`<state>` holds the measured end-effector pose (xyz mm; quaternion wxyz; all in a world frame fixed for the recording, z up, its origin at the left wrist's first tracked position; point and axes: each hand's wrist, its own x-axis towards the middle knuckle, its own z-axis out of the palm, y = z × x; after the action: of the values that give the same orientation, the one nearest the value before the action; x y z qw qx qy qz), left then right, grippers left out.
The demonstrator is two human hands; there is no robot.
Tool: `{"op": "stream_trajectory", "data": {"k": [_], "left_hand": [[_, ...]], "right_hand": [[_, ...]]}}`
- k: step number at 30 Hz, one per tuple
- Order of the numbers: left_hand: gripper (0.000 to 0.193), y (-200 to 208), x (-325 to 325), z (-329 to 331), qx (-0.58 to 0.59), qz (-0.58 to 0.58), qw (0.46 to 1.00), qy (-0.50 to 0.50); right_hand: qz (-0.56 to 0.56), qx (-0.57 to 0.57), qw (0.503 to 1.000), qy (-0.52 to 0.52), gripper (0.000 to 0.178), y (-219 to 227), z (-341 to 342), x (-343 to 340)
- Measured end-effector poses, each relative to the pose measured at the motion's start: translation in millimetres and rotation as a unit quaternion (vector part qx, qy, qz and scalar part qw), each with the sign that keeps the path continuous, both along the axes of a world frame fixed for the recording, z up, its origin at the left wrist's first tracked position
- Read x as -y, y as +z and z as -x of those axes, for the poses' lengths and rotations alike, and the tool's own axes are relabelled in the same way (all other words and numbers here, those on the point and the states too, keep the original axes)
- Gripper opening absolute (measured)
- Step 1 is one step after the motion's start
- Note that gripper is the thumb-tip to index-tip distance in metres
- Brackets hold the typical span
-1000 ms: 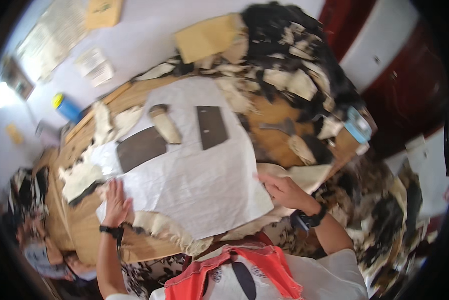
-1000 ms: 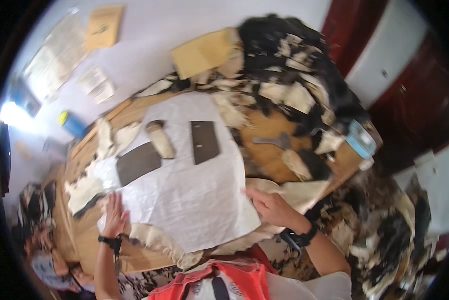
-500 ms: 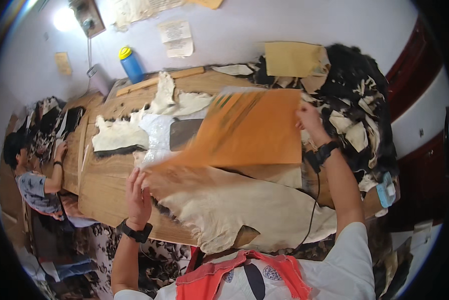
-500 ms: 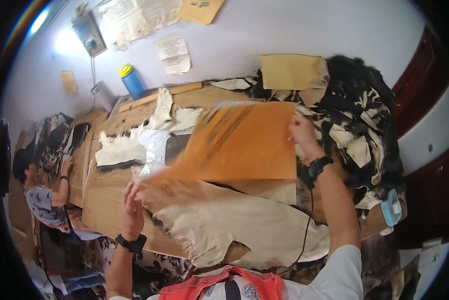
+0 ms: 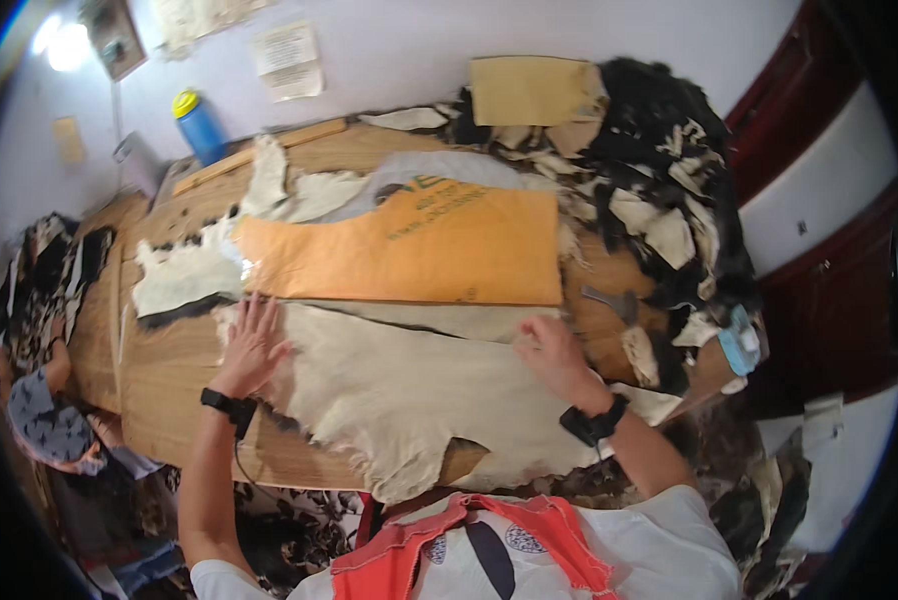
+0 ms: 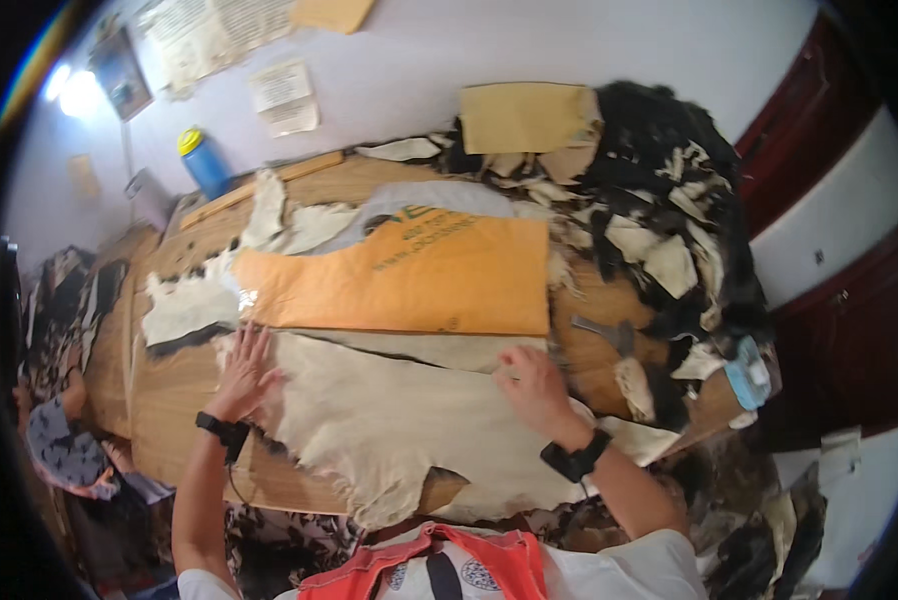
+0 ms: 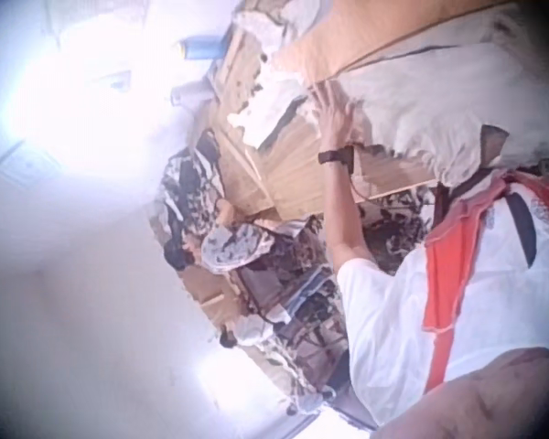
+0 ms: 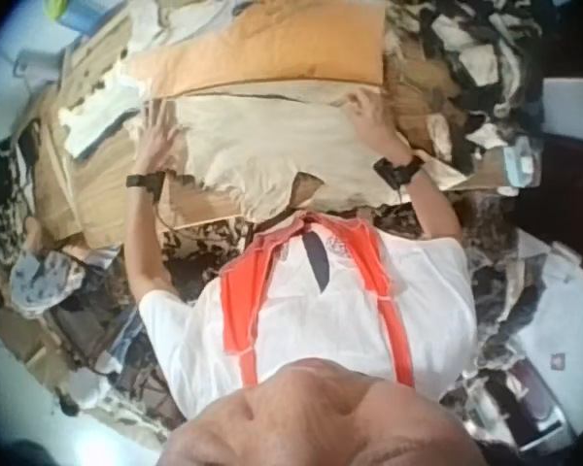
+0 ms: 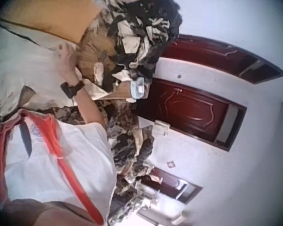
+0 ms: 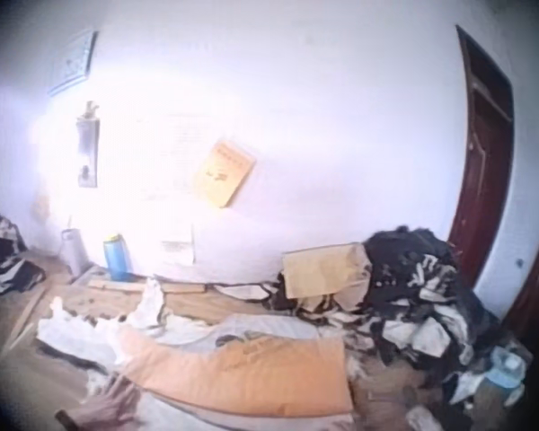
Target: The recorder uses a specialized curved knife to cut out specific shapes from fur pelts according to paper patterns.
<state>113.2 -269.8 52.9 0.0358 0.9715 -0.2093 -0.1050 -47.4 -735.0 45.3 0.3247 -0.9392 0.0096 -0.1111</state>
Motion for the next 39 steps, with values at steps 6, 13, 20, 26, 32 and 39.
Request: {"op": "stream_trajectory", "data": {"k": [6,13,20,26,32,39], "left_hand": [[0.081,-7,5,-2,-0.028,-0.022,0.999,-0.015],[0.078,-21,3,0,-0.009,0.023,0.999,-0.030],[0.088,-36,-21,-9,-0.001,-0.021,1.000,-0.023],[0.081,-35,-7,-16,-0.012,-0.024,0.999,-0.041],[0.076,-45,-20,-28,-0.013,0.060,0.997,-0.044],[0.038,20,10,59,0.020,0.429,0.902,-0.042]], "right_hand": [[0.074,-0.060,0.993,-0.065,0.018,-5,55,7],[0.133,-0.131,0.979,-0.088,0.034,3,67,22],[0.239,-0.053,0.958,-0.151,0.030,-21,63,19],[0.283,-0.017,0.933,-0.219,0.025,14,96,27],[0.130,0.067,0.928,-0.341,0.014,42,176,51],[0.112,-0.048,0.839,-0.530,0.016,-17,333,213]]}}
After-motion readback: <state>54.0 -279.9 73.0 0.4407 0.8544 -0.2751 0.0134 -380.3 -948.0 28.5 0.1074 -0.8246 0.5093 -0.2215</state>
